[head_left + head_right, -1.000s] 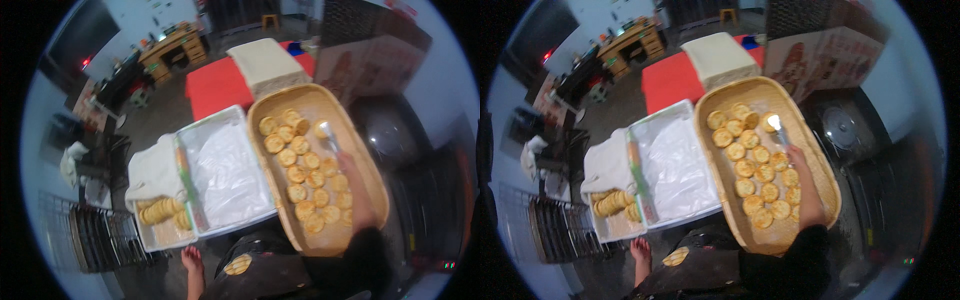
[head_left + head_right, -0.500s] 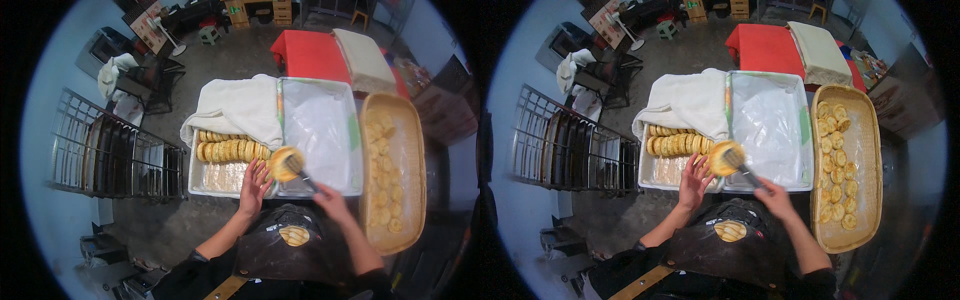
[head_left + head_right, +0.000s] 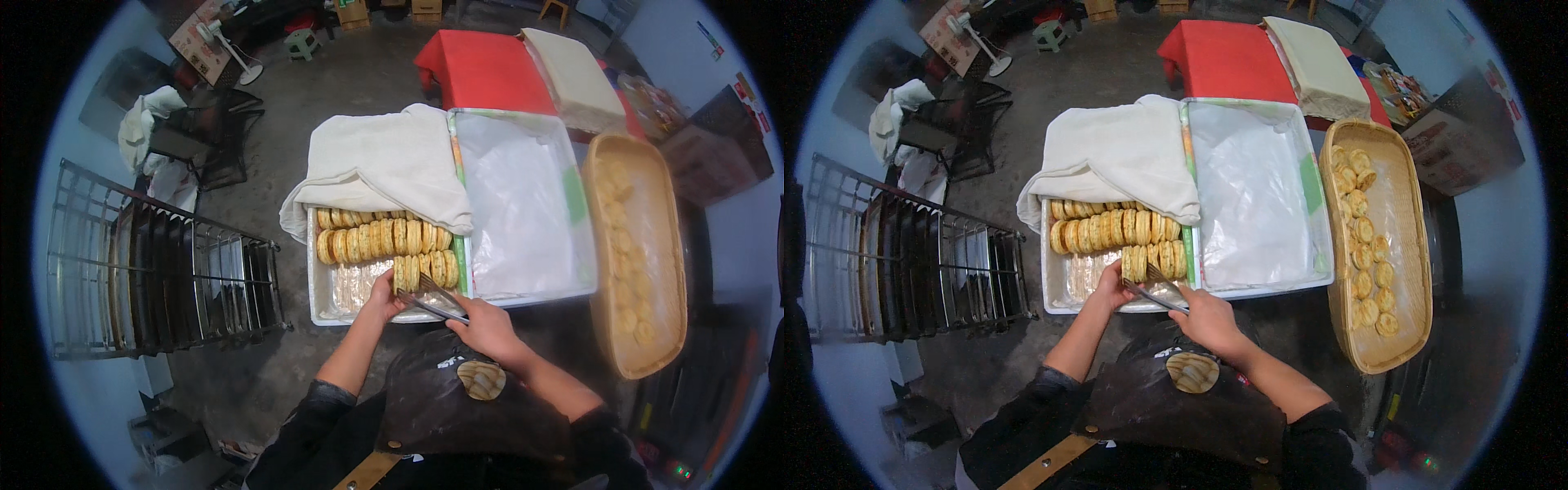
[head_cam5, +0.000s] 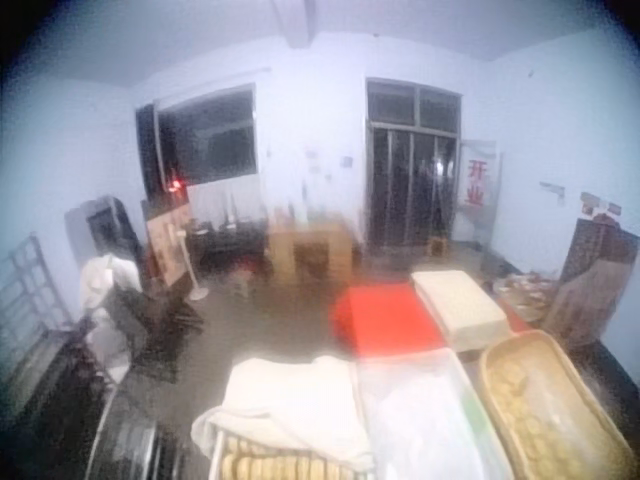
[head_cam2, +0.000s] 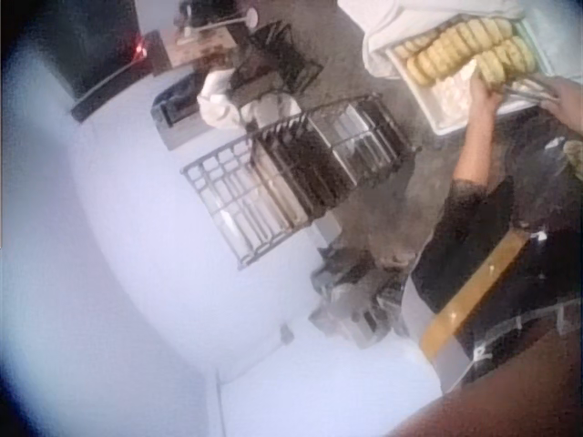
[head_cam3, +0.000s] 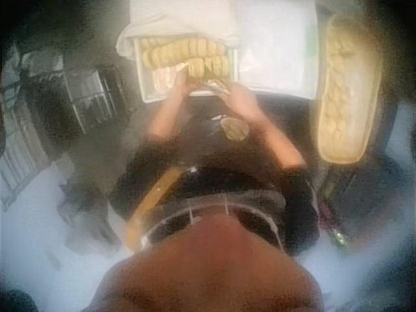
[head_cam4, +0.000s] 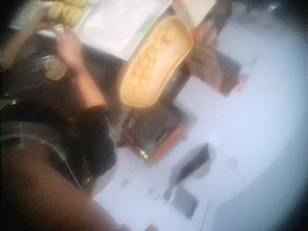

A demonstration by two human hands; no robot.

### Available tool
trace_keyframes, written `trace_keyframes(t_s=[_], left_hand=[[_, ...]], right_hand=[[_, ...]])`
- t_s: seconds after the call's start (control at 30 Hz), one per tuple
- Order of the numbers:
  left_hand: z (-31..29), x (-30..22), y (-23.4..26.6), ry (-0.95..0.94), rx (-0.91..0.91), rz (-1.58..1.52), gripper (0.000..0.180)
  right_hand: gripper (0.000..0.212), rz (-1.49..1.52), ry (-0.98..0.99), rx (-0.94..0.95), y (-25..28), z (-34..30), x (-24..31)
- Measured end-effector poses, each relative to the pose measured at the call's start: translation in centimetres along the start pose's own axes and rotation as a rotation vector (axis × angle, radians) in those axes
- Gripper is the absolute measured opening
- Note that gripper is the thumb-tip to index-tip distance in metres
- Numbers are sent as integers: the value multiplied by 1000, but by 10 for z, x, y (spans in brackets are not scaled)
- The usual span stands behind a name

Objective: The person retrieves a plastic bag and lines a white tray with it. They then use tongs to transfer round pastries from a covered tray into a wicker basket, arranging them in rows. The person continues moving pastries between trays and the basket, organizing them for display.

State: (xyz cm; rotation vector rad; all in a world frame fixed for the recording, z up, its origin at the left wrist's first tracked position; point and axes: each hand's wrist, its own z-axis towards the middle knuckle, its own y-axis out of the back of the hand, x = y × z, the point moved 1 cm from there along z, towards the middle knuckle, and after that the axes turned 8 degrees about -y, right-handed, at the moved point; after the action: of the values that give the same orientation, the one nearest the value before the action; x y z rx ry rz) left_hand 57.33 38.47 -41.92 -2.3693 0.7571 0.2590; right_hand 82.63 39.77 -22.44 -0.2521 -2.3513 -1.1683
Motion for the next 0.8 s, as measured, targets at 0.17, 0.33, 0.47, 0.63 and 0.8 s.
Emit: trace_keyframes(t_s=[0.17, 0.33, 0.47, 0.63, 0.8], left_hand=[[25, 0, 5, 173, -77, -20, 46], [19, 0, -5, 207, -228, -150, 51], [5, 1, -26, 178, -144, -147, 51], [7, 5, -41, 152, -298, -91, 68], [5, 15, -61, 55, -348, -26, 76]], right_hand=[[58, 244, -128, 79, 53, -29, -48], [52, 664, -187, -145, 139, -57, -182], [49, 883, -347, -458, 208, -67, -337], [43, 1163, -369, -591, 229, -45, -515], [39, 996, -428, -591, 246, 5, -602]])
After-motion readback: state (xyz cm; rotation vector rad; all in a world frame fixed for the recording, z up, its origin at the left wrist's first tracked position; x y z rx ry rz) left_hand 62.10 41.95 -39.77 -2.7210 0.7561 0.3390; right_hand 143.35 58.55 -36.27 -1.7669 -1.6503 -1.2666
